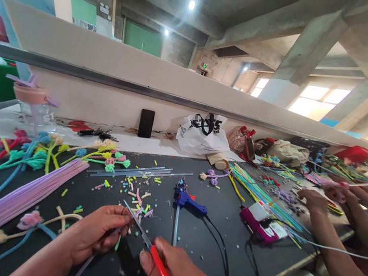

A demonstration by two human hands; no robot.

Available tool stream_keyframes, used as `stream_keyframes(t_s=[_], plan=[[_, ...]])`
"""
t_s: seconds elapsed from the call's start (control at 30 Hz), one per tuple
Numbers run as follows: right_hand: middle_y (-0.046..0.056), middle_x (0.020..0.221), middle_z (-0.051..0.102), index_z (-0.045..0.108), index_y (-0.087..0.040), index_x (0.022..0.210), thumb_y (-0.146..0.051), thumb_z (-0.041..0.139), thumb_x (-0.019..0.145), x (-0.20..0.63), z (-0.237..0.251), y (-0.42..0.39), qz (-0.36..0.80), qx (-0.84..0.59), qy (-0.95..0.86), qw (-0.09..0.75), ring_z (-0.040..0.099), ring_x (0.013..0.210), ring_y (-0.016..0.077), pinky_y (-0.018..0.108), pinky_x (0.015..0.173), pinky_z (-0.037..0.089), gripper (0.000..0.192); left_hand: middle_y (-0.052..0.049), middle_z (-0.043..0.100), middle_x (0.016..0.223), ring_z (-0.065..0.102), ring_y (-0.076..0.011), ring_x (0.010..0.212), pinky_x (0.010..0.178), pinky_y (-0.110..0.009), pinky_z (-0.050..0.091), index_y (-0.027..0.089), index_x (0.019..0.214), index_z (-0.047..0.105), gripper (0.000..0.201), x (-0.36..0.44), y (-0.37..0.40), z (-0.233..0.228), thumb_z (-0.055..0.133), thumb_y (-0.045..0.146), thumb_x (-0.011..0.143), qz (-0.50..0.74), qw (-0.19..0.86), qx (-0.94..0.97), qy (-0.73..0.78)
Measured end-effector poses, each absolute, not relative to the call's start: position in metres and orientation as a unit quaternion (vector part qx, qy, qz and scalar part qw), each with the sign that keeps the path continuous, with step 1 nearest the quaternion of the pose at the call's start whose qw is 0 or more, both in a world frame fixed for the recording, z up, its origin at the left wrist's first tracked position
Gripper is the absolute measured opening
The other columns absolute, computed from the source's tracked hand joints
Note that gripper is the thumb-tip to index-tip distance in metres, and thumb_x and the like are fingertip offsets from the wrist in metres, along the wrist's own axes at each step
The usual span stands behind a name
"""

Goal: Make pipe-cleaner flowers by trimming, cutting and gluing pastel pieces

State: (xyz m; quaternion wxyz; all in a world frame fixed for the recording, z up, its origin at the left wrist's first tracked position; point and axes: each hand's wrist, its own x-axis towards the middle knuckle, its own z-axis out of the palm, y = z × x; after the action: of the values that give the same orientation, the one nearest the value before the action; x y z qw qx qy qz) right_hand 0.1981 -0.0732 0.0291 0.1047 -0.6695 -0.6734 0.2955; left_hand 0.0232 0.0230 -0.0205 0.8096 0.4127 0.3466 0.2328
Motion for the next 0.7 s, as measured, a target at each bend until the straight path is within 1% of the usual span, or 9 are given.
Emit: stream_keyframes(t_s=[0.1, 0.27, 0.43, 0.5, 0.6, 0.7], plan=[[-0.006, 0.057, 0.038, 0.038, -0.02, 0.067, -0.041, 0.039, 0.085, 0.203, 0.025, -0.072, 0.311, -0.651, -0.683, 0.115, 0.031, 0.05, 0.0067, 0.019, 0.045, 0.024, 0.028, 0.006, 0.05, 0.055, 0.025, 0.0015, 0.028, 0.029, -0.015, 0.008, 0.016, 0.075, 0.051, 0.024, 0.023, 0.024, -0.019, 0.063, 0.037, 0.071, 0.222, 0.805, 0.421, 0.355], [-0.005, 0.061, 0.043, 0.04, -0.02, 0.068, -0.048, 0.032, 0.088, 0.21, 0.027, -0.07, 0.326, -0.646, -0.672, 0.161, 0.035, 0.054, 0.0083, 0.019, 0.047, 0.029, 0.036, 0.007, 0.048, 0.049, 0.023, 0.0007, 0.027, 0.029, -0.015, 0.007, 0.018, 0.072, 0.05, 0.025, 0.022, 0.027, -0.022, 0.062, 0.039, 0.072, 0.211, 0.805, 0.429, 0.351], [-0.005, 0.055, 0.042, 0.041, -0.02, 0.065, -0.047, 0.036, 0.087, 0.207, 0.025, -0.068, 0.335, -0.676, -0.637, 0.157, 0.036, 0.051, 0.0088, 0.02, 0.046, 0.028, 0.035, 0.007, 0.048, 0.048, 0.022, 0.0008, 0.027, 0.029, -0.015, 0.006, 0.018, 0.069, 0.048, 0.025, 0.02, 0.027, -0.023, 0.062, 0.039, 0.071, 0.202, 0.799, 0.425, 0.374], [-0.005, 0.055, 0.043, 0.041, -0.02, 0.065, -0.048, 0.035, 0.087, 0.208, 0.018, -0.067, 0.34, -0.68, -0.628, 0.164, 0.036, 0.05, 0.0084, 0.019, 0.046, 0.029, 0.036, 0.008, 0.046, 0.046, 0.021, 0.001, 0.027, 0.03, -0.015, 0.005, 0.017, 0.067, 0.047, 0.026, 0.02, 0.026, -0.021, 0.062, 0.038, 0.071, 0.199, 0.796, 0.426, 0.382], [-0.005, 0.055, 0.042, 0.04, -0.02, 0.066, -0.051, 0.033, 0.087, 0.211, 0.011, -0.065, 0.357, -0.667, -0.631, 0.17, 0.037, 0.049, 0.0075, 0.018, 0.044, 0.028, 0.038, 0.008, 0.046, 0.046, 0.021, 0.001, 0.027, 0.03, -0.015, 0.004, 0.017, 0.065, 0.046, 0.028, 0.02, 0.026, -0.019, 0.063, 0.038, 0.07, 0.196, 0.792, 0.43, 0.387], [-0.006, 0.054, 0.042, 0.039, -0.021, 0.071, -0.056, 0.033, 0.085, 0.214, 0.015, -0.066, 0.391, -0.66, -0.625, 0.147, 0.036, 0.044, 0.0063, 0.017, 0.039, 0.027, 0.038, 0.007, 0.046, 0.047, 0.022, 0.0011, 0.027, 0.03, -0.015, 0.005, 0.017, 0.065, 0.046, 0.026, 0.018, 0.028, -0.02, 0.062, 0.037, 0.072, 0.209, 0.79, 0.428, 0.386]])
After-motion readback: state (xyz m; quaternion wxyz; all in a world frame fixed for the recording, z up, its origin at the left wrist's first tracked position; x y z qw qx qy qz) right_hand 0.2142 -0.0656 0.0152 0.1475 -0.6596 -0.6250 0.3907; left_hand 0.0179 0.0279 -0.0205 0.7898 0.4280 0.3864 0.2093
